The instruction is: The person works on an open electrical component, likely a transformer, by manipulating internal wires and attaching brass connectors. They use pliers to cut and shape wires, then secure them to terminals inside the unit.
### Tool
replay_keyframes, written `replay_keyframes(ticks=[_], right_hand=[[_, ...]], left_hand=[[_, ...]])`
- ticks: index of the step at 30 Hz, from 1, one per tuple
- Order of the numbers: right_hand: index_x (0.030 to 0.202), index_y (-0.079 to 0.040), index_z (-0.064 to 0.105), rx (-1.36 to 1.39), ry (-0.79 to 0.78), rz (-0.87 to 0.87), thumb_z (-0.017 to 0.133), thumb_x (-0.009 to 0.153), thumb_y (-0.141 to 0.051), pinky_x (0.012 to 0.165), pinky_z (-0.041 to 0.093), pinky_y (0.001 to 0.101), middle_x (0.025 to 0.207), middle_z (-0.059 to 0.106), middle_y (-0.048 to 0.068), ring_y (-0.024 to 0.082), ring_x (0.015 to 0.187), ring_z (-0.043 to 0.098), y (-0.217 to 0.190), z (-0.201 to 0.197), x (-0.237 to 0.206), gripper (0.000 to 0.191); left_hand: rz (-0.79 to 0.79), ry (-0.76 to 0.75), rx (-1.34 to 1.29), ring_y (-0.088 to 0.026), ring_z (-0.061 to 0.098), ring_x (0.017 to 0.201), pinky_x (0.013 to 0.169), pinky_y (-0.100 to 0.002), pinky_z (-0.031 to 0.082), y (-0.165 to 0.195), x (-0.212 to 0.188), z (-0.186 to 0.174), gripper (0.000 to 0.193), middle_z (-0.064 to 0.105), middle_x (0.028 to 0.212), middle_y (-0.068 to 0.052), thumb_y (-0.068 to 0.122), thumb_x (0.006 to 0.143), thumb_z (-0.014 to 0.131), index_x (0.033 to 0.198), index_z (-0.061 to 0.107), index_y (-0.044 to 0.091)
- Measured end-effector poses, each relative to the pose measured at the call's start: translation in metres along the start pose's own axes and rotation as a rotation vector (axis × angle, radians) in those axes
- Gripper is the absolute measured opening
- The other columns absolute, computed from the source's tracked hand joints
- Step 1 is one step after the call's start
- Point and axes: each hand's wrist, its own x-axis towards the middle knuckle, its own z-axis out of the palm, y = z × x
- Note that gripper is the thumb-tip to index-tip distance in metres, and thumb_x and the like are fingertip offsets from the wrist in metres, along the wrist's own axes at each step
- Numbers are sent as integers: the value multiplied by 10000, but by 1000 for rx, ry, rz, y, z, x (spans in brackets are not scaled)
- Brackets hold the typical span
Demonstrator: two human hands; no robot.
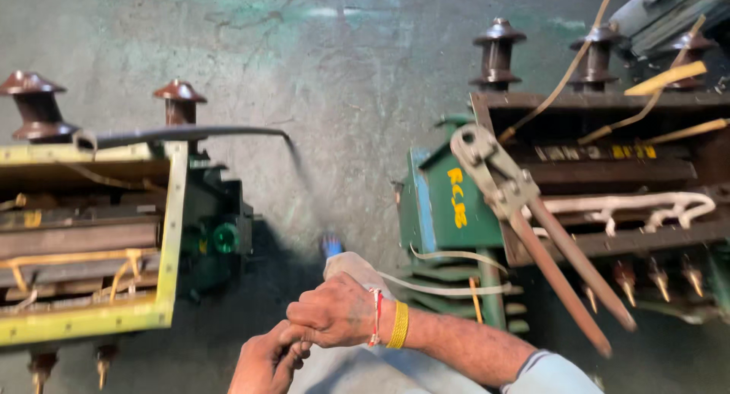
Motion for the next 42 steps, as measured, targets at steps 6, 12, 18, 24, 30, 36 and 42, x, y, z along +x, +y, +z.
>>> replay_keyframes(ticks=[6,12,18,24,30,36,42], right_hand=[[1106,-98,629,112,-10,-162,694,920,-213,625,498,428,819,566,58,304,755,639,126,-56,114,228],[889,-134,552,-2,-149,-111,739,937,-269,551,472,443,738,591,62,313,682,642,246,-171,244,236],[1037,-49,578,254,-240,-329,618,1008,-134,609,509,458,803,605,107,373,734,637,324,-241,359,98],[851,-104,549,10,-405,-304,754,954,-239,587,494,462,711,587,122,355,660,627,433,-239,489,266],[1028,-65,651,-6,-452,-426,640,903,-117,594,522,415,792,664,146,367,727,670,537,-214,654,136],[910,-98,676,-2,-741,-539,707,901,-235,583,544,400,779,695,126,359,672,674,572,-167,809,141],[1020,-48,640,351,-1039,-1069,607,963,-159,593,510,426,853,659,139,369,728,662,530,-90,907,129]], left_hand=[[-24,147,65,-168,607,533,552,-307,504,19,132,-65,84,673,640,-60,123,921,703,957,687,49],[68,160,-312,-99,623,626,612,-273,569,119,303,-101,141,679,711,-22,48,924,617,1001,734,47],[-82,244,-355,-131,648,605,593,-301,553,175,397,-166,113,678,664,-30,90,903,643,994,702,57],[22,437,-346,-126,668,648,627,-321,554,172,525,-242,128,684,718,-35,109,912,599,964,698,48],[107,648,-349,-256,698,762,709,-399,564,150,651,-367,199,736,845,-91,202,890,674,1035,715,74],[-19,1083,-282,-353,732,901,809,-457,562,156,681,-436,314,759,911,-147,370,870,712,1010,710,88],[-425,1436,-366,-371,709,931,790,-467,554,166,669,-472,314,737,948,-178,352,863,726,1012,715,75]])
